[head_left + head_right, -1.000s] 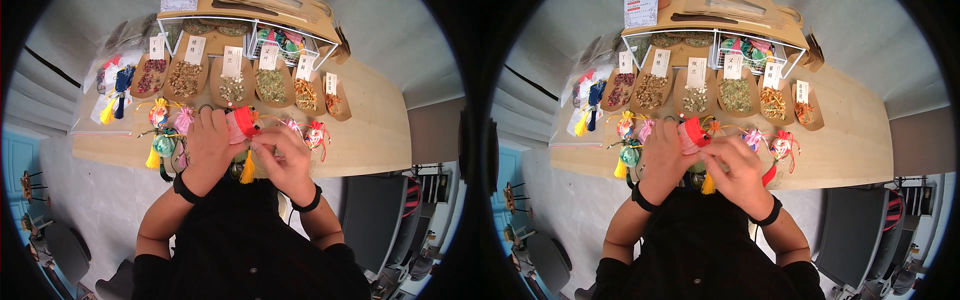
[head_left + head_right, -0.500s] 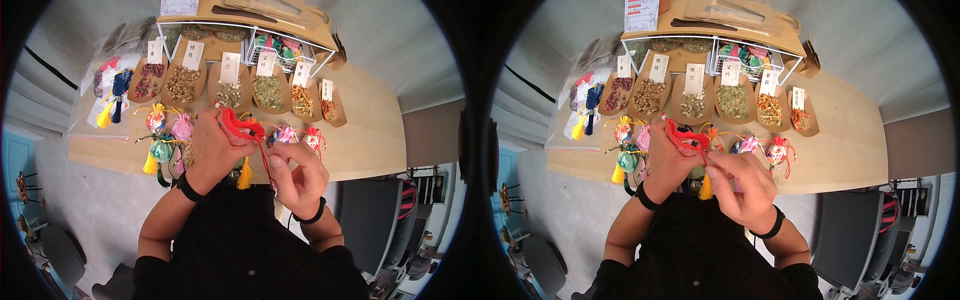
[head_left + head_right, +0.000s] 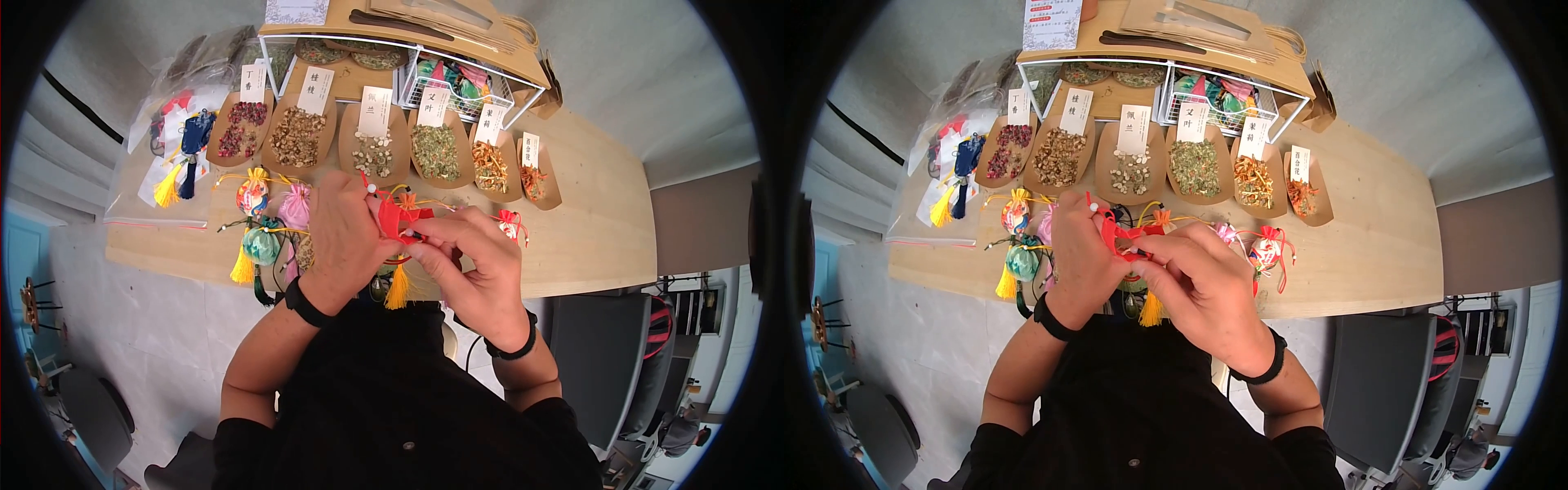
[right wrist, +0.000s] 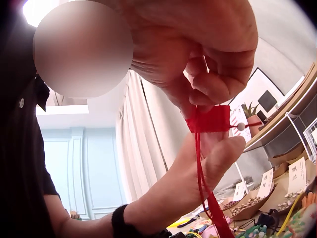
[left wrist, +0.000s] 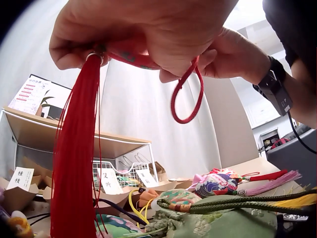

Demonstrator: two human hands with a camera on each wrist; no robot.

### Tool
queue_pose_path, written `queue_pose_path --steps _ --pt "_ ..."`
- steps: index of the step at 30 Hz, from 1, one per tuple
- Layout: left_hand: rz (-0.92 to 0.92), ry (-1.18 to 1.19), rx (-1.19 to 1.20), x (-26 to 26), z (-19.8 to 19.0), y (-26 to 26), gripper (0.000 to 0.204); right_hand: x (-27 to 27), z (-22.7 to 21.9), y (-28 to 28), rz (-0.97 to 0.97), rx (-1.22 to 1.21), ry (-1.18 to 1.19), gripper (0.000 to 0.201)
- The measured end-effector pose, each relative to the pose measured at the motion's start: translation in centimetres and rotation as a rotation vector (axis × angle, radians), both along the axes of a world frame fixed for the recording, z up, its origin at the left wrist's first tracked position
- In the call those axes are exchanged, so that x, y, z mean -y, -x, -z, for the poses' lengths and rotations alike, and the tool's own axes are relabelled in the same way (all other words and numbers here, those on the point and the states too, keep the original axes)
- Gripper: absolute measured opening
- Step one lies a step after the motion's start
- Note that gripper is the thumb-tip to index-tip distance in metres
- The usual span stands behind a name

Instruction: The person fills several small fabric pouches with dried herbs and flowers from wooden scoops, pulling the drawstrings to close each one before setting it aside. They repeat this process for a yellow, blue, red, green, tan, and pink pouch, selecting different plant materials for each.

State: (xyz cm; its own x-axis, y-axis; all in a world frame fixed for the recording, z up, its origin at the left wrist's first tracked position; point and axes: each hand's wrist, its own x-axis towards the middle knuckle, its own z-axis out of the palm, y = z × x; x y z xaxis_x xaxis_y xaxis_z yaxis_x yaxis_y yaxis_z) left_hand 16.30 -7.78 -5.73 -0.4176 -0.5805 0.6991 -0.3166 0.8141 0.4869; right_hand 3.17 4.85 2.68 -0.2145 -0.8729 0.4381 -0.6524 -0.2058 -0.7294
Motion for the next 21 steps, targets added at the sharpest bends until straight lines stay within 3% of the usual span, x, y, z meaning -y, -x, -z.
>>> queue_pose_path --steps 6,9,14,17,21 --pt "0.005 0.051 0.057 0.4 1.0 0.1 0.073 -0.1 -0.1 -0.5 0.036 -0.035 -0.162 0.020" --pt "0.056 -0.067 0.147 0.0 0.1 -0.3 0.082 0.0 0.9 -0.2 0.078 -0.111 -0.134 0.018" --pt "0.081 -0.071 0.220 0.5 -1.7 -1.8 0.102 0.2 1.6 0.8 0.248 -0.261 -0.084 0.019" --pt "0.118 -0.047 0.243 -0.3 -3.3 -2.4 0.107 0.3 1.6 1.1 0.271 -0.181 -0.117 0.013" --pt "0.102 0.019 0.303 -1.5 -2.9 -0.7 0.123 0.8 1.2 0.3 0.174 0.123 -0.258 0.008"
